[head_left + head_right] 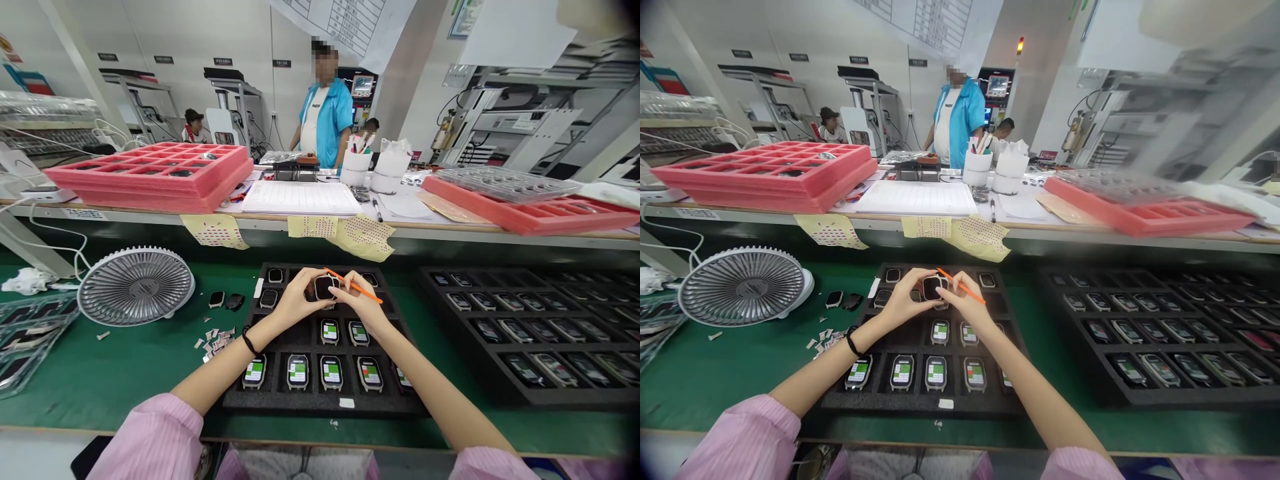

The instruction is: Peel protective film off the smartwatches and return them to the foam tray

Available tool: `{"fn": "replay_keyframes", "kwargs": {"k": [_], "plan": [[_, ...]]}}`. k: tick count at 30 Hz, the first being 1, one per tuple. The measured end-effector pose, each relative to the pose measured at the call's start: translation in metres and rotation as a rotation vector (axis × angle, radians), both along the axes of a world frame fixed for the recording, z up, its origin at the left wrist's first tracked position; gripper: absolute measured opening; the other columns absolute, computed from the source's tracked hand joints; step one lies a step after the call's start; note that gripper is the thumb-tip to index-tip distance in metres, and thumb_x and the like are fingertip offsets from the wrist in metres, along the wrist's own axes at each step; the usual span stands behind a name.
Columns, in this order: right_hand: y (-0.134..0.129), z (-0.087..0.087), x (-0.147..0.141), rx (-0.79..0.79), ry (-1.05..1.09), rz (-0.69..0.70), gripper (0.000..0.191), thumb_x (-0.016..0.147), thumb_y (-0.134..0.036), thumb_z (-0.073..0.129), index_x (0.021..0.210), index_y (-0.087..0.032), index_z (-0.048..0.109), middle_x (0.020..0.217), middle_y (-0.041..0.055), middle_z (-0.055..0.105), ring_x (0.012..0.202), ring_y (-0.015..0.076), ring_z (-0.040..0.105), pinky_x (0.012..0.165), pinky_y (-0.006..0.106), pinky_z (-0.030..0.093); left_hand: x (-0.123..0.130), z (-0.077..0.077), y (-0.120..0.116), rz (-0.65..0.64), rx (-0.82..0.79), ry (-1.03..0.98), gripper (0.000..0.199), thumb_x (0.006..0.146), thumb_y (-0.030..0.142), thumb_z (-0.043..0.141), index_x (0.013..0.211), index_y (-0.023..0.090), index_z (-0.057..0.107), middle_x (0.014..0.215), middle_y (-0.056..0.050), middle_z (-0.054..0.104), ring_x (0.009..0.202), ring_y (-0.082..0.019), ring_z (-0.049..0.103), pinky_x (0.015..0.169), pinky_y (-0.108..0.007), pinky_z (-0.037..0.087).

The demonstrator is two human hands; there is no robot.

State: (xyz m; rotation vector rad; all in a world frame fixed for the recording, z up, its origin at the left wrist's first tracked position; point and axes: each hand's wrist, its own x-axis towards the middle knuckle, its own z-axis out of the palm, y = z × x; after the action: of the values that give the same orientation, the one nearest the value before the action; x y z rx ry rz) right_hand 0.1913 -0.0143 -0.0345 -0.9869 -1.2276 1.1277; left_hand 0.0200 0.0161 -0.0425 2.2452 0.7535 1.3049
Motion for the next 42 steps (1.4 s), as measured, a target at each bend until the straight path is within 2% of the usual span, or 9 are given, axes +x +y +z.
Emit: {"fn": "replay_keyframes", "kwargs": {"k": [5, 8, 14, 24, 32, 37, 42], "plan": [[-0.004, 0.008, -0.002, -0.045, 0.052, 0.005, 0.05, 0.057, -0.043, 0.082, 0.063, -0.022, 0.037, 0.064, -0.0057, 0.047, 0.063, 0.0119, 0.051, 0.062, 0.029, 0.053, 0.0, 0.001, 0.0, -0.007, -0.038, -0.023, 0.047, 0.073, 0.031, 0.075, 0.114, 0.018, 0.056, 0.106, -0.009, 0.064, 0.089, -0.019, 0.062, 0.07, -0.029, 0.053], [-0.003, 0.005, -0.001, -0.062, 0.066, -0.001, 0.05, 0.055, -0.042, 0.084, 0.062, -0.021, 0.038, 0.064, -0.0062, 0.047, 0.064, 0.0117, 0.053, 0.062, 0.028, 0.054, 0.0, 0.001, 0.0, 0.002, -0.045, -0.017, 0.046, 0.072, 0.03, 0.075, 0.113, 0.018, 0.057, 0.105, -0.008, 0.065, 0.085, -0.018, 0.062, 0.069, -0.029, 0.053], [0.003, -0.002, 0.005, -0.023, 0.172, -0.012, 0.043, 0.067, -0.041, 0.077, 0.063, -0.02, 0.039, 0.073, -0.0036, 0.056, 0.073, 0.0137, 0.061, 0.07, 0.033, 0.059, -0.001, -0.001, 0.001, 0.067, -0.109, -0.097, 0.046, 0.073, 0.027, 0.075, 0.114, 0.018, 0.055, 0.106, -0.007, 0.066, 0.083, -0.016, 0.064, 0.073, -0.028, 0.054], [0.004, -0.002, 0.008, -0.001, 0.162, -0.006, 0.042, 0.069, -0.037, 0.077, 0.064, -0.021, 0.039, 0.074, -0.0024, 0.059, 0.077, 0.017, 0.063, 0.071, 0.037, 0.06, -0.002, -0.002, 0.004, 0.086, -0.158, -0.125, 0.047, 0.073, 0.027, 0.075, 0.114, 0.018, 0.053, 0.104, -0.007, 0.067, 0.082, -0.017, 0.065, 0.069, -0.028, 0.052], [0.004, -0.002, 0.008, 0.011, 0.162, -0.015, 0.041, 0.069, -0.036, 0.077, 0.063, -0.021, 0.04, 0.073, -0.0034, 0.057, 0.074, 0.0157, 0.063, 0.068, 0.035, 0.06, -0.002, -0.003, 0.005, 0.095, -0.164, -0.129, 0.047, 0.073, 0.025, 0.075, 0.114, 0.019, 0.053, 0.107, -0.008, 0.066, 0.081, -0.016, 0.063, 0.068, -0.027, 0.052], [0.008, -0.005, 0.009, -0.034, 0.181, -0.053, 0.044, 0.067, -0.041, 0.078, 0.062, -0.021, 0.039, 0.066, -0.0051, 0.056, 0.065, 0.0146, 0.063, 0.063, 0.034, 0.06, -0.002, -0.004, 0.008, 0.085, -0.185, -0.109, 0.046, 0.073, 0.023, 0.073, 0.114, 0.019, 0.053, 0.107, -0.007, 0.065, 0.078, -0.014, 0.062, 0.067, -0.026, 0.051], [0.013, -0.013, 0.014, -0.144, 0.185, -0.038, 0.045, 0.068, -0.047, 0.076, 0.063, -0.021, 0.038, 0.064, -0.0052, 0.057, 0.061, 0.0167, 0.066, 0.06, 0.035, 0.06, -0.002, -0.012, 0.016, 0.009, -0.354, -0.098, 0.052, 0.071, 0.026, 0.075, 0.115, 0.018, 0.049, 0.096, -0.005, 0.066, 0.075, -0.014, 0.062, 0.063, -0.024, 0.049]]}}
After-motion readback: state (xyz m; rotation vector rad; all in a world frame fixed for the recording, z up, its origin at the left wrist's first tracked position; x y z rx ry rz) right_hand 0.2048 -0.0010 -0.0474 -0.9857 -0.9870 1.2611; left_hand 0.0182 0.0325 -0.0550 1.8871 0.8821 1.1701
